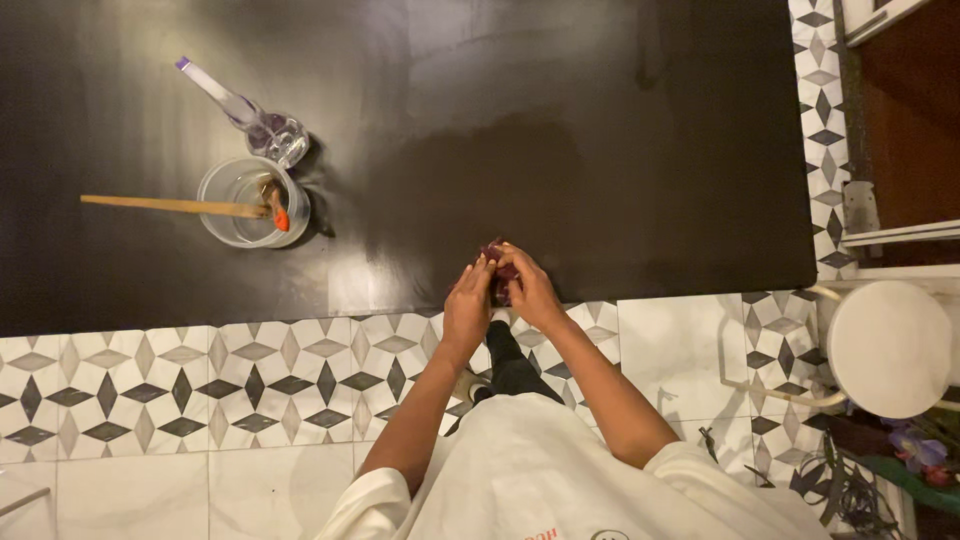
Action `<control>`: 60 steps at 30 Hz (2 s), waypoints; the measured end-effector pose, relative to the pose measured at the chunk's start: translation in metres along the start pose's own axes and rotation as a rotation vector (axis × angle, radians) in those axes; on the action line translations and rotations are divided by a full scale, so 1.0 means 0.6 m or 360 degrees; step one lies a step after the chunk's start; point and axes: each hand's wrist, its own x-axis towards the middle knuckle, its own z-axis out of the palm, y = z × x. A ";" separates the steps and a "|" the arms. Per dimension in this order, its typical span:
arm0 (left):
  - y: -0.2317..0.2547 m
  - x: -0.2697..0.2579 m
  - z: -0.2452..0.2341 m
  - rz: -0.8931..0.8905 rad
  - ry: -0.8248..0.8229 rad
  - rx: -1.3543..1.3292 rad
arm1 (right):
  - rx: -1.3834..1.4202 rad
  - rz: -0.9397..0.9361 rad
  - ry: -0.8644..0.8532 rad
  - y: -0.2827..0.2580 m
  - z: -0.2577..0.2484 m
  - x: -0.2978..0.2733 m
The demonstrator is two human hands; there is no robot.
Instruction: The person folds a cloth, uses it to wipe a dark surface, and then applies a liquid from a container using a brush to the same surface.
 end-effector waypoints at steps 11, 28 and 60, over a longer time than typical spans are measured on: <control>0.038 -0.050 -0.022 -0.0022 -0.0167 -0.0034 | -0.0073 -0.0041 -0.0009 -0.009 -0.011 -0.093; 0.047 0.027 0.073 0.0355 -0.0278 -0.0180 | -0.0318 0.0025 0.0513 0.036 -0.051 -0.084; 0.056 0.003 0.064 0.0316 -0.0172 -0.0283 | -0.0375 0.0032 0.0375 0.003 -0.054 -0.097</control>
